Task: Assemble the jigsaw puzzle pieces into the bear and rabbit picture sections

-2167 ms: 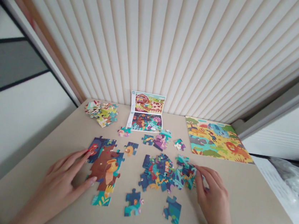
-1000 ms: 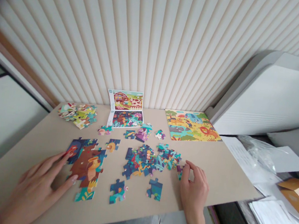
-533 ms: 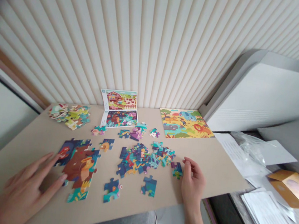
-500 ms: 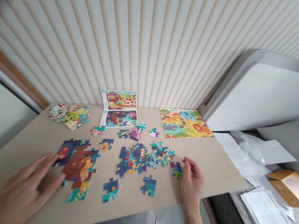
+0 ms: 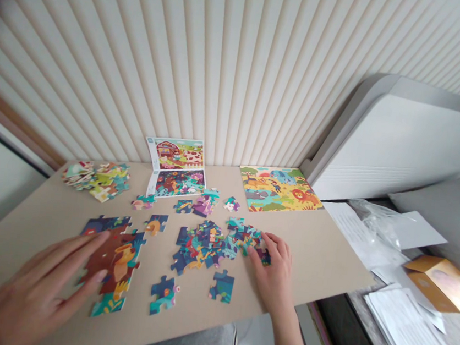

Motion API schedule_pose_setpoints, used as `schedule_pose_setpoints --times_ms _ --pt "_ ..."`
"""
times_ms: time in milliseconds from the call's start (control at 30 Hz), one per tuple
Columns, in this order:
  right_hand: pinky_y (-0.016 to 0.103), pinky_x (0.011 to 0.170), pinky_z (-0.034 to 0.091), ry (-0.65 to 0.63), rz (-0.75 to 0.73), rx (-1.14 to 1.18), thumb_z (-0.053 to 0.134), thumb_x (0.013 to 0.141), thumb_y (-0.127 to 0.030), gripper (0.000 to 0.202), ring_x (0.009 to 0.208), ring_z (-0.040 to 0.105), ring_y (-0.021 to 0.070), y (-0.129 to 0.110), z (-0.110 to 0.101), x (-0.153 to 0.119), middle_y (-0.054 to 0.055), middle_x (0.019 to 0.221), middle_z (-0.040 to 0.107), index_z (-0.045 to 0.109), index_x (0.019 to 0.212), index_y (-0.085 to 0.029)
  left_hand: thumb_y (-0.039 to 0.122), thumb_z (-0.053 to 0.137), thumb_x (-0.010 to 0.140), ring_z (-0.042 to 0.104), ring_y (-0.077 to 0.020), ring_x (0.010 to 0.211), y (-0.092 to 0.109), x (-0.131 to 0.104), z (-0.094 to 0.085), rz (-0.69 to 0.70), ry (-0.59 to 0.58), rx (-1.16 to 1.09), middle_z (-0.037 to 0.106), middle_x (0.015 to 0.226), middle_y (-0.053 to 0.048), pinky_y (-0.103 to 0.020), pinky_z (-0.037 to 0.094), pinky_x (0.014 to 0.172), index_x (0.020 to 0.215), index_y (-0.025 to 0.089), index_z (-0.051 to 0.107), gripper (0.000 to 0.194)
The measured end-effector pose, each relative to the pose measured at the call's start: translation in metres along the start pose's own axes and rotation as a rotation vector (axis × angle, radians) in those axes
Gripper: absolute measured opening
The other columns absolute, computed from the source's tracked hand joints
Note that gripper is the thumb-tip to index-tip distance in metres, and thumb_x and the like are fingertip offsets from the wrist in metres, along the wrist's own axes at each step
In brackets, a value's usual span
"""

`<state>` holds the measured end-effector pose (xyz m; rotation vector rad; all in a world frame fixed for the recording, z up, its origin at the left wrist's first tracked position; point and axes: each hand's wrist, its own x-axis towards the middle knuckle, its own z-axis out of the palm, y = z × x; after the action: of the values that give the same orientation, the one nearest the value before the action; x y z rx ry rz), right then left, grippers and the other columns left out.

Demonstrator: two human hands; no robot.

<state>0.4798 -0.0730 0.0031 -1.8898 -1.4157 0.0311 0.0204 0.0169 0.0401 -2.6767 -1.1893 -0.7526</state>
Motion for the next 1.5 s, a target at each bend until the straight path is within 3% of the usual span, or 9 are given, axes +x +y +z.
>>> schedule_pose_setpoints --times_ms 167,333,467,633,767,967,1167,1300,1500 --pt "0.060 0.110 0.048 -0.114 -0.120 -0.232 0.070 0.098 -0.060 0.049 0.133 0.058 0.0366 -0.007 0.005 0.000 0.012 0.143 0.065 0.070 0.136 -0.029 0.035 0.058 0.104 0.059 -0.0279 0.138 0.049 0.073 0.005 0.291 -0.169 -0.028 0.063 0.152 -0.008 -0.043 0.043 0.121 0.155 0.024 0.054 0.052" --pt "0.062 0.114 0.045 -0.133 -0.237 -0.228 0.071 0.099 -0.048 0.041 0.136 0.057 0.0356 -0.011 0.002 -0.001 0.012 0.144 0.064 0.069 0.136 -0.030 0.036 0.059 0.104 0.062 -0.0296 0.135 0.071 0.130 0.035 0.327 -0.339 -0.137 0.065 0.148 -0.012 -0.046 0.049 0.116 0.147 0.019 0.062 0.046" --pt "0.062 0.119 0.042 -0.239 -0.333 -0.176 0.074 0.097 -0.044 0.041 0.139 0.055 0.0342 -0.022 -0.007 0.001 0.010 0.142 0.066 0.068 0.135 -0.030 0.043 0.067 0.100 0.061 -0.0328 0.137 0.079 0.154 0.056 0.315 -0.410 -0.210 0.065 0.149 -0.013 -0.051 0.047 0.118 0.146 0.021 0.062 0.051" --pt "0.058 0.119 0.044 -0.314 -0.400 -0.112 0.078 0.094 -0.042 0.039 0.138 0.057 0.0330 -0.031 -0.014 0.004 0.009 0.140 0.068 0.070 0.131 -0.031 0.041 0.072 0.097 0.064 -0.0331 0.133 0.084 0.164 0.077 0.294 -0.473 -0.266 0.067 0.146 -0.012 -0.051 0.050 0.115 0.141 0.022 0.065 0.049" --pt "0.058 0.119 0.043 -0.267 -0.355 -0.118 0.075 0.094 -0.040 0.034 0.135 0.060 0.0329 -0.028 -0.011 0.002 0.010 0.137 0.070 0.070 0.126 -0.029 0.037 0.072 0.098 0.068 -0.0293 0.127 0.076 0.166 0.086 0.259 -0.477 -0.282 0.070 0.139 -0.011 -0.044 0.053 0.111 0.143 0.022 0.064 0.048" --pt "0.056 0.112 0.047 -0.140 -0.206 -0.157 0.070 0.097 -0.045 0.035 0.128 0.063 0.0333 -0.017 -0.001 -0.002 0.012 0.135 0.069 0.067 0.126 -0.026 0.034 0.070 0.098 0.066 -0.0256 0.131 0.051 0.163 0.087 0.191 -0.448 -0.303 0.068 0.144 -0.010 -0.040 0.053 0.113 0.148 0.023 0.062 0.051" --pt "0.055 0.112 0.046 -0.151 -0.225 -0.188 0.070 0.097 -0.044 0.034 0.128 0.062 0.0332 -0.019 -0.002 0.000 0.011 0.136 0.069 0.067 0.126 -0.027 0.031 0.067 0.099 0.064 -0.0267 0.134 0.031 0.162 0.083 0.123 -0.384 -0.273 0.069 0.144 -0.011 -0.044 0.050 0.117 0.146 0.022 0.063 0.049" --pt "0.057 0.113 0.044 -0.165 -0.264 -0.186 0.069 0.096 -0.042 0.031 0.129 0.062 0.0337 -0.020 -0.002 0.000 0.011 0.136 0.069 0.067 0.124 -0.028 0.029 0.067 0.098 0.066 -0.0279 0.131 0.034 0.161 0.084 0.104 -0.351 -0.244 0.070 0.140 -0.012 -0.047 0.051 0.116 0.143 0.020 0.065 0.046" --pt "0.056 0.109 0.047 -0.107 -0.212 -0.213 0.066 0.097 -0.045 0.030 0.123 0.064 0.0333 -0.011 0.000 -0.002 0.010 0.132 0.070 0.067 0.120 -0.027 0.030 0.066 0.099 0.067 -0.0277 0.127 0.046 0.161 0.083 0.131 -0.329 -0.204 0.072 0.137 -0.011 -0.045 0.053 0.113 0.142 0.019 0.065 0.044"
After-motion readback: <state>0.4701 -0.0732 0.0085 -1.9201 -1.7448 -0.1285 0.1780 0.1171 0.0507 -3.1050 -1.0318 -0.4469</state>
